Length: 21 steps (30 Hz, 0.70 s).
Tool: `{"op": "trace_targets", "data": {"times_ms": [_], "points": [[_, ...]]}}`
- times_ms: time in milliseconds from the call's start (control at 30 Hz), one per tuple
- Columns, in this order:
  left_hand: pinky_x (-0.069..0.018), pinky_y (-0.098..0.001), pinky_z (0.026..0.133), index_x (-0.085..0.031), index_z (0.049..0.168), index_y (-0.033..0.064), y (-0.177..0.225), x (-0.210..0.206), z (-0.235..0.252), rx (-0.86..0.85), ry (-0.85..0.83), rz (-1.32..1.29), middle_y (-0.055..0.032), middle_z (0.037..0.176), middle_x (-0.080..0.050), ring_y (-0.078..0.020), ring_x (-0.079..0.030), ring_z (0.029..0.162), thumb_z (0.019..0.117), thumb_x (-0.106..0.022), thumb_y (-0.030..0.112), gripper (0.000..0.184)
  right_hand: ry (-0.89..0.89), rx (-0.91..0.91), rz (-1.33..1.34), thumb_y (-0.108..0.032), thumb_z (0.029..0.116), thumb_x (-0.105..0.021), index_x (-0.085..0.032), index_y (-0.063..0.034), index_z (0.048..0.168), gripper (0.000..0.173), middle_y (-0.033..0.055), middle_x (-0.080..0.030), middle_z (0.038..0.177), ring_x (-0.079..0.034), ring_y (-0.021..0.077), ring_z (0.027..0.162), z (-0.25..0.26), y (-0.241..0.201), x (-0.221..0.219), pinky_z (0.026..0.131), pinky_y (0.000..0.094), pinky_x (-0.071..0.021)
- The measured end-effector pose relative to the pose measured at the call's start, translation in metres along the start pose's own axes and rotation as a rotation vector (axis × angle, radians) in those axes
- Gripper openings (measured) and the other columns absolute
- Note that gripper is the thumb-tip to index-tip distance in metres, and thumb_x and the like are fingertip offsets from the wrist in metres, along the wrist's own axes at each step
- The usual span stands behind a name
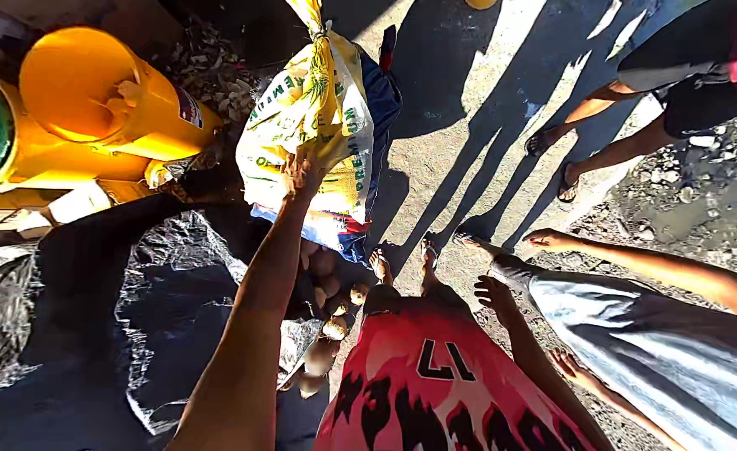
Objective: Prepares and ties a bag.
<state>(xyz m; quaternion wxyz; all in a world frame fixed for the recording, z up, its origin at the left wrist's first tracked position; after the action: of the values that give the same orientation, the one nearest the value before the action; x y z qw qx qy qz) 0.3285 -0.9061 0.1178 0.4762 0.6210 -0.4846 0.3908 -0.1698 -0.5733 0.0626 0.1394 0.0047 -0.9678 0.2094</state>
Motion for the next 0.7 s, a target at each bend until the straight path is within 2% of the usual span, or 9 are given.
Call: {"op": "trace_targets", "data": {"times_ms": [133,200,300,400,533,600,700], "points": [[-0.0413,-0.066,0.106,-0.057,0.14,0.0047,-0.011,0.007,-0.011,-0.069,-0.01,0.043,-0.0237,0.149,-0.049,-0.0466,-0.046,0.137,0.0953,-0.071,0.039,0.058,0.019,0.02,0.01,-0.037,0.1111,-0.04,-0.051,-0.0014,0.142,0.048,0.0221,-0.064,0.128,-0.068,0.033,0.106,-0.002,0.0,0.003,0.086,0.0504,-0.0563],[-0.0375,-0.0687,0.107,-0.052,0.143,0.0007,-0.023,0.007,-0.02,-0.051,-0.025,0.078,-0.0285,0.149,-0.046,-0.0499,-0.041,0.139,0.0935,-0.074,0.036,0.065,0.028,0.016,0.006,-0.038,0.1107,-0.041,-0.052,-0.0023,0.141,0.048,0.0215,-0.065,0.127,-0.068,0.0324,0.105,-0.003,0.008,0.003,0.086,0.0502,-0.0567],[-0.0401,-0.0693,0.102,-0.05,0.145,0.0021,-0.037,0.004,-0.026,-0.036,-0.018,0.084,-0.0258,0.148,-0.049,-0.0487,-0.047,0.135,0.0929,-0.074,0.034,0.066,0.016,-0.048,-0.031,-0.039,0.1113,-0.039,-0.053,-0.0022,0.14,0.049,0.0208,-0.066,0.125,-0.068,0.0324,0.106,-0.008,0.023,0.0,0.089,0.0509,-0.0554],[-0.0437,-0.0688,0.099,-0.055,0.142,0.0072,-0.045,0.004,-0.017,-0.037,-0.007,0.062,-0.0219,0.144,-0.054,-0.0459,-0.052,0.131,0.0903,-0.078,0.033,0.062,-0.009,-0.078,-0.046,-0.039,0.1114,-0.039,-0.053,-0.0015,0.14,0.049,0.0219,-0.065,0.127,-0.067,0.0341,0.11,-0.009,0.035,-0.003,0.091,0.0536,-0.0542],[-0.0452,-0.0682,0.098,-0.055,0.141,0.0084,-0.046,0.002,-0.013,-0.04,-0.012,0.039,-0.0206,0.145,-0.054,-0.0451,-0.052,0.131,0.0885,-0.08,0.032,0.063,0.086,-0.022,0.008,-0.033,0.1121,-0.039,-0.057,0.0019,0.134,0.046,0.0221,-0.067,0.122,-0.069,0.03,0.104,-0.017,0.028,0.0,0.088,0.0488,-0.0557],[-0.045,-0.0677,0.098,-0.055,0.142,0.0097,-0.045,0.005,-0.014,-0.027,-0.011,0.039,-0.0193,0.145,-0.054,-0.044,-0.053,0.131,0.0885,-0.08,0.032,0.063,0.058,-0.021,-0.046,-0.033,0.1127,-0.036,-0.057,0.0028,0.135,0.047,0.0222,-0.067,0.123,-0.069,0.0296,0.106,-0.015,0.018,0.002,0.09,0.0482,-0.056],[-0.0452,-0.0671,0.098,-0.056,0.141,0.0103,-0.045,0.003,-0.014,-0.003,-0.005,0.036,-0.0189,0.143,-0.055,-0.0434,-0.053,0.13,0.0865,-0.082,0.032,0.064,-0.021,-0.094,-0.144,-0.032,0.1125,-0.038,-0.055,0.0033,0.137,0.046,0.0246,-0.067,0.123,-0.069,0.0341,0.106,0.011,0.008,0.011,0.091,0.0527,-0.0551]]}}
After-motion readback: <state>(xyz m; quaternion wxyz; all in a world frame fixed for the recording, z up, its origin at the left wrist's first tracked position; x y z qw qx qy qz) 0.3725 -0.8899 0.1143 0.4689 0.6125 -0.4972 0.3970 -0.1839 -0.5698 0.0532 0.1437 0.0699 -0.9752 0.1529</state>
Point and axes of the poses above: each hand's wrist, its own z-axis towards the middle knuckle, its own x-axis out of the back of the hand, y = z × x, the point moved 3 cm from there along z, towards the middle knuckle
